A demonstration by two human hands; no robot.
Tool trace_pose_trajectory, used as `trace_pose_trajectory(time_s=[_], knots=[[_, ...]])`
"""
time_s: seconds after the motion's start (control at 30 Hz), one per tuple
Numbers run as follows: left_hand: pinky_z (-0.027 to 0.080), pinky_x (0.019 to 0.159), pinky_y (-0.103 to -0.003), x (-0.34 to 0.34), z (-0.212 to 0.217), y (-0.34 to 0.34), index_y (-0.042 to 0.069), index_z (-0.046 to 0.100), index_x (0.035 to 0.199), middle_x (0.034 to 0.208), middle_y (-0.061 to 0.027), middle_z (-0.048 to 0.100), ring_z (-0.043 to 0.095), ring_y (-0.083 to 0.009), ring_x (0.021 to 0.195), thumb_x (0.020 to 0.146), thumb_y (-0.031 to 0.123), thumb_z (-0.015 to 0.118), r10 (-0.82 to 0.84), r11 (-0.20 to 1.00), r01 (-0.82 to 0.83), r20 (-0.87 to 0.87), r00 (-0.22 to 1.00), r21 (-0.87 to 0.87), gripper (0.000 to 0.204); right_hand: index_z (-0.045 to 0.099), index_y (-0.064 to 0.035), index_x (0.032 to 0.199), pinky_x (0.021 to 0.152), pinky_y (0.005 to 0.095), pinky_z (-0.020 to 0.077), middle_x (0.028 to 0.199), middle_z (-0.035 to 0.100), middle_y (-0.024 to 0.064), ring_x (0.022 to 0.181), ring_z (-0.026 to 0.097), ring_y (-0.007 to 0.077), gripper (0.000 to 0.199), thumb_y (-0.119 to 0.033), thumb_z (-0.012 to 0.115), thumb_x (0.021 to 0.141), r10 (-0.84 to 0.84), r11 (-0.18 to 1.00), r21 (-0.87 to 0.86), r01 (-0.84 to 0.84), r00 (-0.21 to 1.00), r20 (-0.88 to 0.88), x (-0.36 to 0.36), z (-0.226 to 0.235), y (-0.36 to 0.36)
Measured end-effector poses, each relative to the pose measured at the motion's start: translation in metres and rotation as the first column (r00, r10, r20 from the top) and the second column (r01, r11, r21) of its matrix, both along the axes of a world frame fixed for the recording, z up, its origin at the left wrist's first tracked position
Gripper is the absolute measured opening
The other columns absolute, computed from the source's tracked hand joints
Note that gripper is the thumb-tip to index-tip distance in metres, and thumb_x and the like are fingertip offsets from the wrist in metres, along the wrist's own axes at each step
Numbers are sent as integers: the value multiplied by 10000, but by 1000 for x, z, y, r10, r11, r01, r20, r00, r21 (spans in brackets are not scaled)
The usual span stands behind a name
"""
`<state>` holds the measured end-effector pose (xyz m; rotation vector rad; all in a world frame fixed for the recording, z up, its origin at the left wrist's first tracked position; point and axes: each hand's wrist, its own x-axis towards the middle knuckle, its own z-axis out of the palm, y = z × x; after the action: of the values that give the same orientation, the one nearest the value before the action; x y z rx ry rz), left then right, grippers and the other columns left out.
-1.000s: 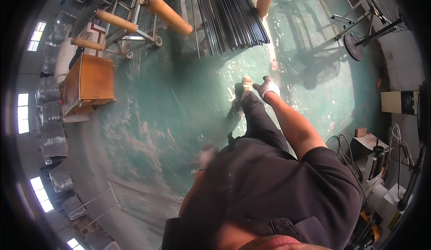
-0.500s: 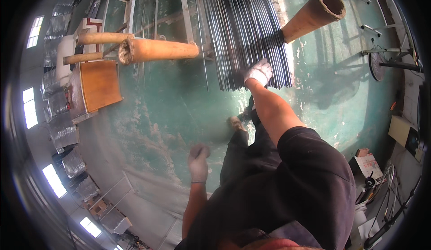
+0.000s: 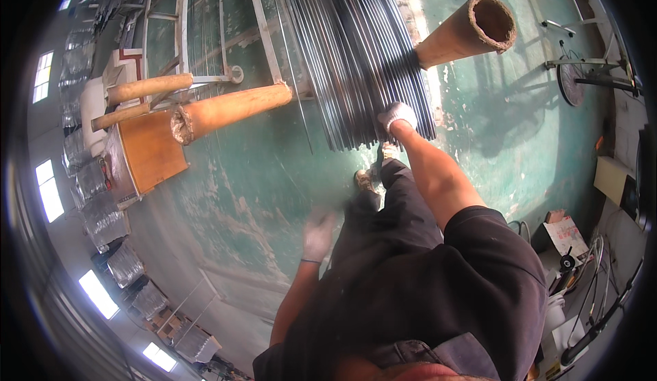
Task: The person bends a metal rod into a U-shape using a wooden board as a guide, then operates a machine to bend multiple metal rods. The person repeatedly picks up rods, feeds them into the machine, and collects the bent pieces.
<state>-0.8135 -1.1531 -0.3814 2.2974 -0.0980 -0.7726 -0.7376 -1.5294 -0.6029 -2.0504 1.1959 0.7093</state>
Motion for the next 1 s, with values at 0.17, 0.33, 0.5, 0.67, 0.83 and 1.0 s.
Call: trace_pose_trajectory(time_s=[0.17, 0.33, 0.5, 0.67, 0.83, 1.0], knots=[[543, 851, -296, 47, 1, -4, -27, 709, 1079, 998, -67, 719, 662, -120, 909, 1010, 78, 680, 218, 963, -216, -11, 976, -161, 129, 840, -99, 1084, 977, 441, 602, 1140, 805, 173, 1098, 774, 342, 527, -543, 833, 801, 35, 998, 53, -39, 997, 70, -5, 16, -14], [543, 907, -337, 39, -4, 4, -18, 710, 1151, 1062, -97, 719, 670, -179, 973, 1006, 124, 702, 213, 971, -219, -72, 974, -91, 204, 762, 64, 1206, 916, 419, 604, 1094, 794, 234, 1004, 779, 316, 720, -504, 897, 784, -155, 904, 424, 56, 967, 202, -15, 46, -30], [545, 937, -334, 12, 2, -14, -18, 738, 1155, 1082, -82, 742, 684, -177, 1014, 964, 178, 759, 13, 1000, -12, -46, 999, 25, 275, 680, 127, 1311, 893, 405, 594, 1123, 782, 206, 992, 753, 275, 758, -418, 922, 842, -373, 775, 603, 188, 907, 196, -23, 51, -33], [549, 952, -358, 12, 20, -31, -5, 736, 1156, 1074, -120, 759, 708, -222, 1016, 993, 170, 717, -33, 999, 33, -60, 998, 12, 240, 674, 123, 1326, 961, 404, 579, 1183, 774, 240, 1062, 755, 302, 799, -517, 855, 883, -248, 881, 450, 147, 953, 176, -25, 70, -39], [546, 953, -346, 28, 19, -18, -8, 735, 1146, 1091, -108, 770, 710, -215, 1039, 995, 143, 725, 44, 992, -53, -82, 996, -111, 214, 642, 60, 1421, 1010, 408, 563, 1234, 761, 245, 1157, 737, 314, 748, -485, 788, 930, -307, 923, 298, 244, 933, 189, -28, 58, -20], [576, 895, -331, 50, -29, 17, -51, 714, 1209, 1056, -126, 756, 714, -179, 976, 953, 167, 752, 18, 994, -29, -102, 995, -105, 338, 628, 56, 1410, 763, 393, 587, 1033, 776, 171, 832, 729, 249, 669, -498, 650, 1036, -434, 832, 482, 275, 864, 256, -30, 89, -7]])
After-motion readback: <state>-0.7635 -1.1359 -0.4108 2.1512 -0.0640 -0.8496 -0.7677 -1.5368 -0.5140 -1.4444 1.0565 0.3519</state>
